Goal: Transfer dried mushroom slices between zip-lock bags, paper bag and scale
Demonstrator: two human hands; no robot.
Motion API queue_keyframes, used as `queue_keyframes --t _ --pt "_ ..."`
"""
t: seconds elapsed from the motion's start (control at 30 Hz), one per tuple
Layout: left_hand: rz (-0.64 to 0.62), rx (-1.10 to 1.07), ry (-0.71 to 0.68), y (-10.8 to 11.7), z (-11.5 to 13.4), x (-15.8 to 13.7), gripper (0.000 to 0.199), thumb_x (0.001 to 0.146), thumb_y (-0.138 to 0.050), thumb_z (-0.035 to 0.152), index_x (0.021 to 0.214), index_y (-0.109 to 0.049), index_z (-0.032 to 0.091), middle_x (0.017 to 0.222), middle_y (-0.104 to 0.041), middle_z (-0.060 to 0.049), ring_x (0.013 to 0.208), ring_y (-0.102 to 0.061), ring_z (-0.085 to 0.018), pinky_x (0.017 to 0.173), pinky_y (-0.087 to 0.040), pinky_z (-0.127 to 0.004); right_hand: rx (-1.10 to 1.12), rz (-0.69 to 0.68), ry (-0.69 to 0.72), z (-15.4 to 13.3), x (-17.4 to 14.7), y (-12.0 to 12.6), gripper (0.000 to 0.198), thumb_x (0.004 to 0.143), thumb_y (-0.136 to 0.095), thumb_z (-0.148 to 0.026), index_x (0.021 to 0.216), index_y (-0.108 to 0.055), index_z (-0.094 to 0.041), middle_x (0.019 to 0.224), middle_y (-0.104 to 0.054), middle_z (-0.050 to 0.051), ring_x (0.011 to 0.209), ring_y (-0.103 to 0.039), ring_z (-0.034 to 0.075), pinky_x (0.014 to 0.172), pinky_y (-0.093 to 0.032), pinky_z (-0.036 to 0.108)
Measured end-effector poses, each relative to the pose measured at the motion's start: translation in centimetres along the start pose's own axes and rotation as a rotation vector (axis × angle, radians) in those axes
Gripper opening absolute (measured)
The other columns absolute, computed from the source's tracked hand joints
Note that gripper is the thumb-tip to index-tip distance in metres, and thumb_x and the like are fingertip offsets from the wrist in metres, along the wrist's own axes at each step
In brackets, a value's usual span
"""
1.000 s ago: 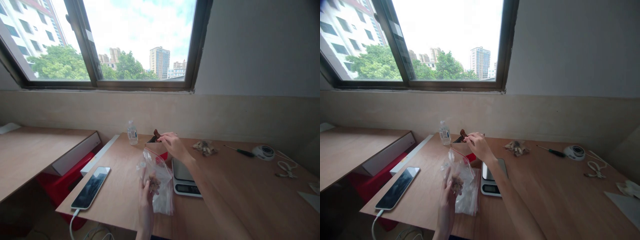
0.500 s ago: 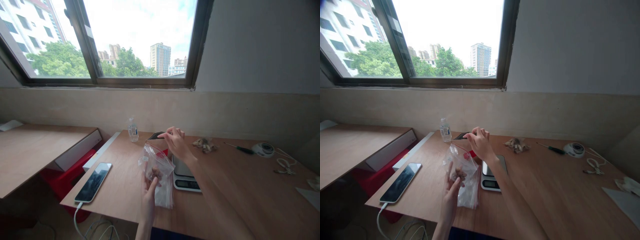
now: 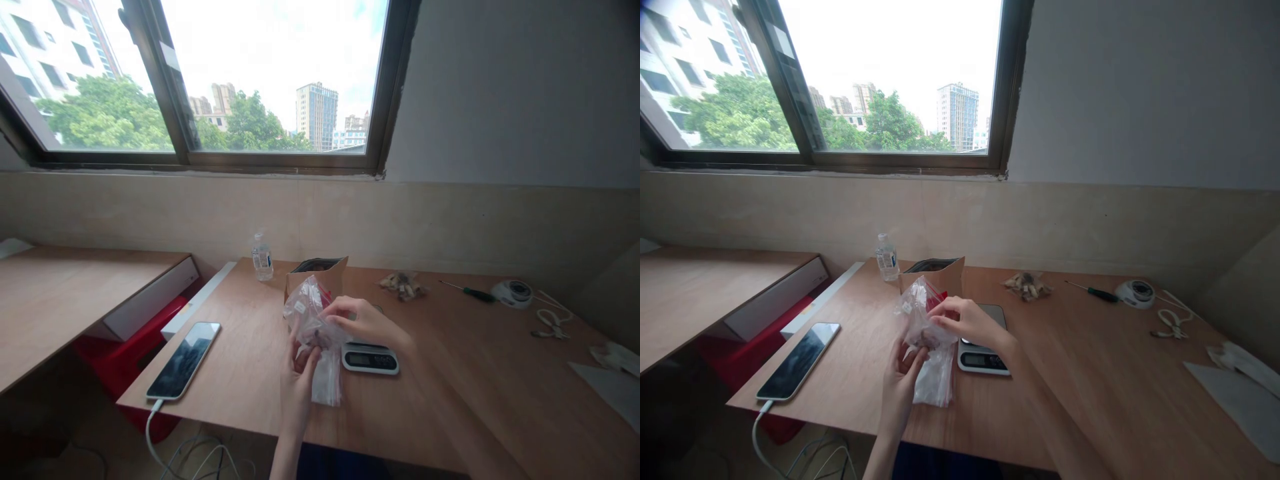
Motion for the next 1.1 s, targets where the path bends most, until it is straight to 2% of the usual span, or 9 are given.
queue_keyframes --t 0.17,0.37,0.47,0.57,0.7,0.8,0.9,1.03,1.1 --pt "0.068 0.062 -0.007 0.3 0.5 -0.3 0.054 0.068 -0.072 0.034 0.118 -0.054 0.021 0.095 -0.066 -0.004 0.090 -0.066 -0.021 0.077 -0.051 -0.027 0.013 -0.154 -0.013 -0.6 -0.6 -0.7 0.030 0.077 -0.065 -0.038 0.103 -0.067 -0.023 0.093 -0.067 0.001 0.081 -0.059 0.017 0.070 -0.047 0.026" --pt "0.064 0.087 -0.042 0.0 0.9 -0.5 0.057 0.068 -0.073 0.036 0.119 -0.053 0.019 0.079 -0.063 0.000 0.078 -0.064 -0.016 0.071 -0.050 -0.025 0.054 -0.101 -0.004 0.6 -0.6 -1.3 0.017 0.079 -0.062 -0.031 0.091 -0.071 -0.022 0.090 -0.067 0.001 0.083 -0.062 0.017 0.075 -0.048 0.027" --pt "0.108 0.076 -0.047 0.5 1.0 -0.5 0.056 0.068 -0.073 0.038 0.117 -0.056 0.018 0.086 -0.065 -0.003 0.081 -0.064 -0.018 0.073 -0.050 -0.026 0.102 0.027 0.012 0.8 0.3 0.3 0.020 0.080 -0.061 -0.032 0.093 -0.070 -0.020 0.093 -0.068 0.003 0.084 -0.063 0.017 0.075 -0.049 0.028" --pt "0.161 0.076 -0.048 1.5 0.8 -0.4 0.058 0.069 -0.073 0.039 0.120 -0.054 0.019 0.088 -0.065 -0.003 0.083 -0.064 -0.017 0.075 -0.050 -0.026 0.121 0.293 0.054 0.6 2.3 3.2 0.023 0.080 -0.060 -0.034 0.097 -0.067 -0.019 0.096 -0.068 0.004 0.085 -0.063 0.017 0.077 -0.049 0.029" --pt "0.178 0.057 -0.049 2.6 0.4 -0.4 0.062 0.071 -0.071 0.039 0.126 -0.050 0.023 0.094 -0.065 -0.003 0.085 -0.063 -0.016 0.076 -0.050 -0.024 -0.087 0.595 0.108 0.7 5.8 5.6 0.018 0.081 -0.058 -0.031 0.093 -0.066 -0.020 0.095 -0.068 0.004 0.081 -0.060 0.016 0.076 -0.047 0.029" --pt "0.160 0.049 -0.039 3.0 0.2 -0.5 0.063 0.072 -0.071 0.038 0.129 -0.047 0.023 0.094 -0.065 -0.003 0.085 -0.063 -0.015 0.076 -0.050 -0.023 -0.286 0.515 0.148 1.2 7.5 5.2 0.015 0.083 -0.055 -0.027 0.091 -0.066 -0.021 0.095 -0.066 0.005 0.093 -0.057 0.019 0.085 -0.043 0.034" --pt "0.162 0.048 -0.038 3.3 0.2 -0.5 0.063 0.072 -0.071 0.036 0.129 -0.047 0.022 0.093 -0.065 -0.003 0.084 -0.062 -0.014 0.076 -0.049 -0.022 -0.403 0.451 0.114 1.7 7.0 4.1 0.022 0.084 -0.054 -0.029 0.103 -0.064 -0.022 0.112 -0.060 0.008 0.110 -0.050 0.023 0.097 -0.035 0.041" --pt "0.146 0.052 -0.036 3.2 0.2 -0.6 0.063 0.071 -0.071 0.035 0.128 -0.047 0.023 0.096 -0.064 -0.004 0.087 -0.063 -0.016 0.076 -0.050 -0.024 -0.318 0.543 0.093 0.5 3.5 2.4 0.031 0.091 -0.041 -0.036 0.114 -0.057 -0.021 0.124 -0.050 0.010 0.119 -0.043 0.023 0.103 -0.029 0.042" --pt "0.115 0.061 -0.028 2.7 0.0 -0.7 0.061 0.071 -0.072 0.035 0.126 -0.049 0.022 0.096 -0.065 -0.004 0.088 -0.064 -0.018 0.078 -0.051 -0.026 -0.176 0.471 0.075 -0.2 1.7 1.0 0.036 0.093 -0.036 -0.042 0.114 -0.056 -0.020 0.122 -0.052 0.010 0.117 -0.046 0.021 0.102 -0.032 0.039"
Point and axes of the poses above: each hand's wrist, its own x-axis towards the middle knuckle, its own y-axis out of the back of the hand, z = x × y, the point moved 3 cm from there along x, towards the middle knuckle
